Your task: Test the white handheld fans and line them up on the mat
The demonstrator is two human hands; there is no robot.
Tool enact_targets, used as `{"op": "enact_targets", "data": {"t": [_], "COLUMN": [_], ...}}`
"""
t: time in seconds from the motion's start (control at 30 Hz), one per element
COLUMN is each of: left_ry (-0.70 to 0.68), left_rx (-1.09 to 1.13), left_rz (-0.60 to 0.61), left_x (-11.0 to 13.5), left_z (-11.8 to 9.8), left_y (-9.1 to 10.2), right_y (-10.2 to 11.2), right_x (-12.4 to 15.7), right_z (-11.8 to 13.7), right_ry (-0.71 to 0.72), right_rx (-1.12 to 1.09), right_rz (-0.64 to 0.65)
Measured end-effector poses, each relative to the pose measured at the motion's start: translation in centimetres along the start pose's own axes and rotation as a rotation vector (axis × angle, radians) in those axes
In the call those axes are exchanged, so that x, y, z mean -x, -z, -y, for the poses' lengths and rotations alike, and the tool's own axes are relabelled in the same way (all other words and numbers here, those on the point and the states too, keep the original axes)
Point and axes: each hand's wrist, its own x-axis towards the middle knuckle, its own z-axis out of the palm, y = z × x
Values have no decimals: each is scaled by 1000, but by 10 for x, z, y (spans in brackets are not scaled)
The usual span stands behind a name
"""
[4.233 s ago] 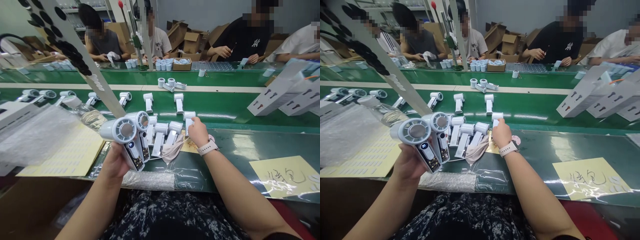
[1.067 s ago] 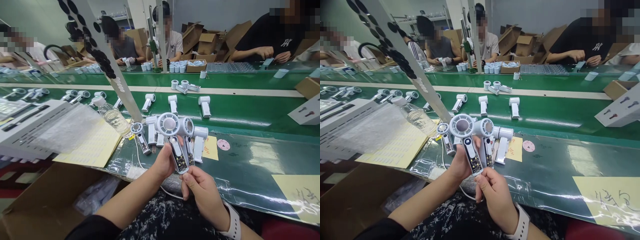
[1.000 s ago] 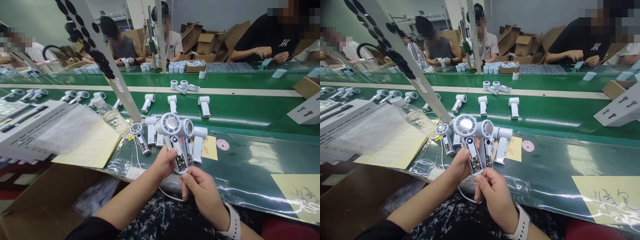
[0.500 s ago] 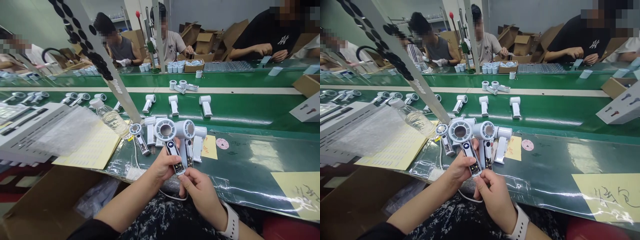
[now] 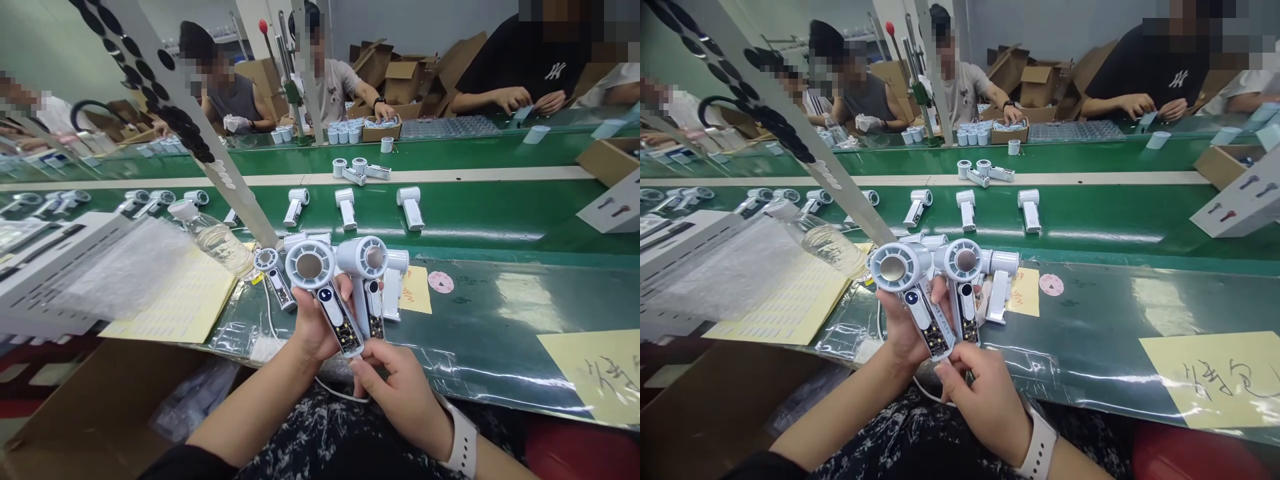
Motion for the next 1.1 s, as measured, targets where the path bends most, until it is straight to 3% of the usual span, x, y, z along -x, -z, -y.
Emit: {"op": "enact_targets", "data": {"t": [0.23,0.37,0.5,0.6,0.67,0.73,0.8,0.9,0.97,1.03,1.1], "left_ry": [-29,-37,-18,-33,-61,-66,-29,76,119,90,15], "left_rx": [-90,-56,34,45,17,-16,-81,-301,-445,-504,-463], "left_rz": [-152,-169,-221,-275,-257,-195,-118,6,64,48,-50], "left_x": [-1,-2,-5,-7,-5,-1,4,12,13,9,2], "left_z": [-3,-2,-6,-14,-18,-19,-18,-20,-26,-32,-33], "left_y": [-3,-6,-3,2,3,2,-1,-1,2,8,12], "right_y": [1,0,1,14,27,39,45,50,55,61,66], "right_x": [-2,-4,-2,-3,-6,-9,-12,-12,-9,-4,0], "right_z": [-6,-7,-4,-7,-13,-18,-19,-12,-7,-3,-1], "right_ry": [-12,-32,144,239,156,54,1,-30,-63,-93,-90], "right_rx": [-49,-18,14,75,168,214,73,-326,-476,-507,-487], "right_rz": [18,21,33,109,4,-255,-375,-85,42,0,-123]}}
